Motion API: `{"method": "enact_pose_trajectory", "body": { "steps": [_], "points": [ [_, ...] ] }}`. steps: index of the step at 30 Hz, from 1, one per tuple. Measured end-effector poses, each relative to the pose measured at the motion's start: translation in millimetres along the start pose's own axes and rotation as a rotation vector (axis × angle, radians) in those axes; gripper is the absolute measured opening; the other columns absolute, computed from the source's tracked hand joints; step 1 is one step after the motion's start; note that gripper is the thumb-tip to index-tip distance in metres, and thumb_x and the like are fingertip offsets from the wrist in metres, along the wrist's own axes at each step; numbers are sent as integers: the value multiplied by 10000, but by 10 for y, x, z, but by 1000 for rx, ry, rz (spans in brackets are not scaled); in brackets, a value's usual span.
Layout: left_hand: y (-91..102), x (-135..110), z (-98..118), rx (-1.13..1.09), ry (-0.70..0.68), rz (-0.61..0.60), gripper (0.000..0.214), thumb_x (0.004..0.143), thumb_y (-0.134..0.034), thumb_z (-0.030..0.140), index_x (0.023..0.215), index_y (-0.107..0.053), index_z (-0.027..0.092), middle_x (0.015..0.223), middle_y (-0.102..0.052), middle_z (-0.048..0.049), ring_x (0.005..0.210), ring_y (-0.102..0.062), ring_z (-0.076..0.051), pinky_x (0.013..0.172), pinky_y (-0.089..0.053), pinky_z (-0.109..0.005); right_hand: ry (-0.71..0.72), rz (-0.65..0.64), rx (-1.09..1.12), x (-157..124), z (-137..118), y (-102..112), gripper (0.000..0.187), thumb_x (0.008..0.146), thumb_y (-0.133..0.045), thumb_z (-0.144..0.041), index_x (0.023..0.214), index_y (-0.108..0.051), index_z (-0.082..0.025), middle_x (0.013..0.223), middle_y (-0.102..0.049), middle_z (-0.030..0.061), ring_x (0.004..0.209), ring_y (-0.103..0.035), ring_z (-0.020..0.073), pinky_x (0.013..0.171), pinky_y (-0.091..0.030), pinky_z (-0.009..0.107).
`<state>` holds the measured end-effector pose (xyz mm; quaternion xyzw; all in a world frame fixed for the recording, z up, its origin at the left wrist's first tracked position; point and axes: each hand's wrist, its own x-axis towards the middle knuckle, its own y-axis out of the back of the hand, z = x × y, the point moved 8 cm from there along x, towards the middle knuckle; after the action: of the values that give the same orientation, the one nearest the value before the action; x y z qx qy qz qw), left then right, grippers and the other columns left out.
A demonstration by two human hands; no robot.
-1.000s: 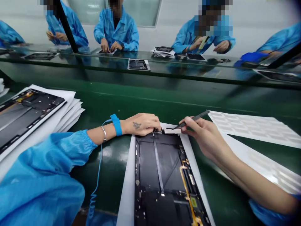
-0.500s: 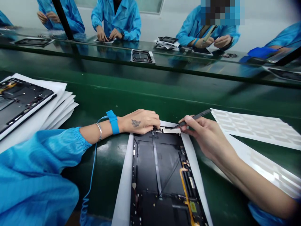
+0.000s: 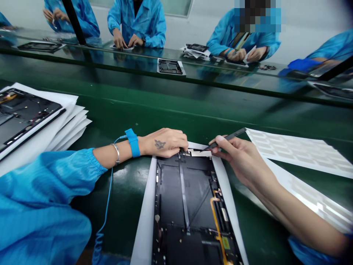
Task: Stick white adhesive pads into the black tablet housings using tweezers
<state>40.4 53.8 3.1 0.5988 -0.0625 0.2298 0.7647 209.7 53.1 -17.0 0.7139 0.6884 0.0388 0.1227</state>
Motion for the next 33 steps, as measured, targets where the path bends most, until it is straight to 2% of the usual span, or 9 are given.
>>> {"method": "enact_pose_trajectory", "body": {
  "steps": [5,19,27,30,33],
  "points": [
    [11,2,12,7,-14,13,285,859,-425,22,920,-674,147,973,-703,-73,889,-605,-183,796,-488,-289,9,-1,-14,-1,2,-1,427,716,-727,-632,564,-597,-255,698,-598,39,775,-593,224,776,-524,385],
    [28,-5,33,12,-21,20,278,860,-427,16,923,-663,148,970,-696,-68,891,-600,-178,805,-483,-281,-3,33,47,9,37,15,417,646,-791,-618,603,-643,-230,660,-603,23,705,-562,183,773,-515,350],
    [13,3,61,87,-21,-36,337,872,-438,9,1075,-662,160,1046,-668,-76,928,-589,-184,778,-479,-281,47,47,30,23,23,14,454,643,-778,-629,625,-642,-196,667,-628,32,696,-575,175,727,-495,319],
    [13,8,58,83,-2,-65,350,876,-431,7,1084,-664,166,1054,-661,-74,929,-582,-180,783,-484,-278,80,56,-22,31,13,27,462,658,-754,-648,668,-659,-195,658,-636,31,674,-582,181,685,-481,316],
    [26,8,74,86,-13,-71,331,884,-429,14,1076,-661,150,1054,-657,-81,926,-573,-182,781,-487,-282,163,64,-169,23,-57,38,444,737,-686,-638,680,-658,-198,653,-649,35,664,-600,198,661,-462,325]
  ]
}}
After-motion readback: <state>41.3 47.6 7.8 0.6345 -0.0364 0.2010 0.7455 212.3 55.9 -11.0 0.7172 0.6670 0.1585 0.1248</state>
